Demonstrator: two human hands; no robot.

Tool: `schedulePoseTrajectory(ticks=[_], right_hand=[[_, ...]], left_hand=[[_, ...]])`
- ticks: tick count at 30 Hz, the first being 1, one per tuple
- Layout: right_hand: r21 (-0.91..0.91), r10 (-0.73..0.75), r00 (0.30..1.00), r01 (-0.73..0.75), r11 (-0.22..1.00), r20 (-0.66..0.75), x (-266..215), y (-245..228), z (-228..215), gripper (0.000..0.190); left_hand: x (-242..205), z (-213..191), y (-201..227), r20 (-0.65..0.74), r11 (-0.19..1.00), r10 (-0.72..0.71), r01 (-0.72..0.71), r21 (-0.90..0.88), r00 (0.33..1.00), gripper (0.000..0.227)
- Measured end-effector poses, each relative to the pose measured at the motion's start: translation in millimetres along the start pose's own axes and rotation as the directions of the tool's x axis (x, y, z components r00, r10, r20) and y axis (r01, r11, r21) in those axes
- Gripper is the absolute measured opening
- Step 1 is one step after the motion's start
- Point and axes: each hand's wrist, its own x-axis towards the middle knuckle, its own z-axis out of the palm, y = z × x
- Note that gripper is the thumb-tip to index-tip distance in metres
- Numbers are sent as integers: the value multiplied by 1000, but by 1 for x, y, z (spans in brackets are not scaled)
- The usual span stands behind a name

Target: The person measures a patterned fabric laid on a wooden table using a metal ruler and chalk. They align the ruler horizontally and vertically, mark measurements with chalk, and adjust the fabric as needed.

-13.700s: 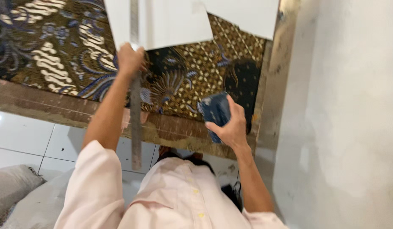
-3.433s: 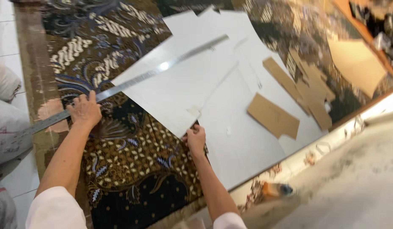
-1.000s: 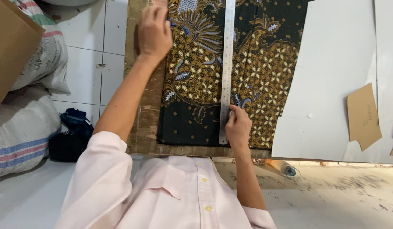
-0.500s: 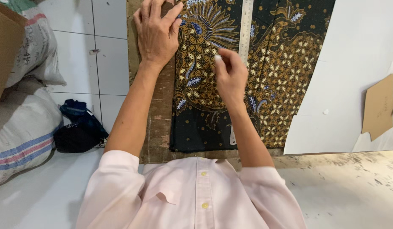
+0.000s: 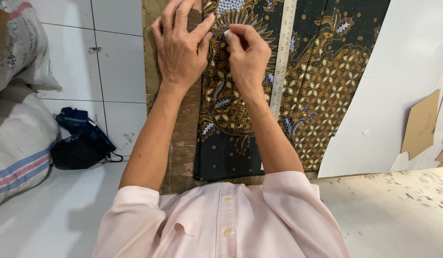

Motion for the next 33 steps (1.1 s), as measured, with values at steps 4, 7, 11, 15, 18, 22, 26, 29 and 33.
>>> schedulePoseTrajectory(ticks=[4,7,11,15,18,22,26,29,33], right_hand=[[230,172,984,-157,960,-47,3,1,-7,11],[121,106,994,-106,987,2,0,1,-5,14],[-52,-135,991,134,990,-21,-3,1,5,12],[-139,-276,960,267,954,-46,-1,-1,9,8],[-174,-294,955,284,943,-33,0,-2,10,6],[-246,-313,950,301,921,-10,1,-1,11,5],[-244,-325,945,324,914,38,1,0,9,4],[-211,-333,943,330,920,21,10,-1,9,4],[-47,-160,985,157,986,-61,5,9,-21,12]], left_hand=[[0,1,-1,0,1000,6,-6,29,1000,32],[-1,4,-2,16,1000,-10,10,28,1000,30],[-3,8,-4,2,1000,-6,6,26,1000,30],[-6,10,-5,9,999,-12,12,42,1000,31],[-6,10,-4,20,998,-26,25,52,999,38],[-4,9,-4,24,998,-30,28,53,999,42],[-5,8,-3,17,999,-30,30,41,999,46],[-3,9,-3,-4,999,-16,16,41,1000,44],[-2,14,-8,-24,999,-17,18,41,1000,43]])
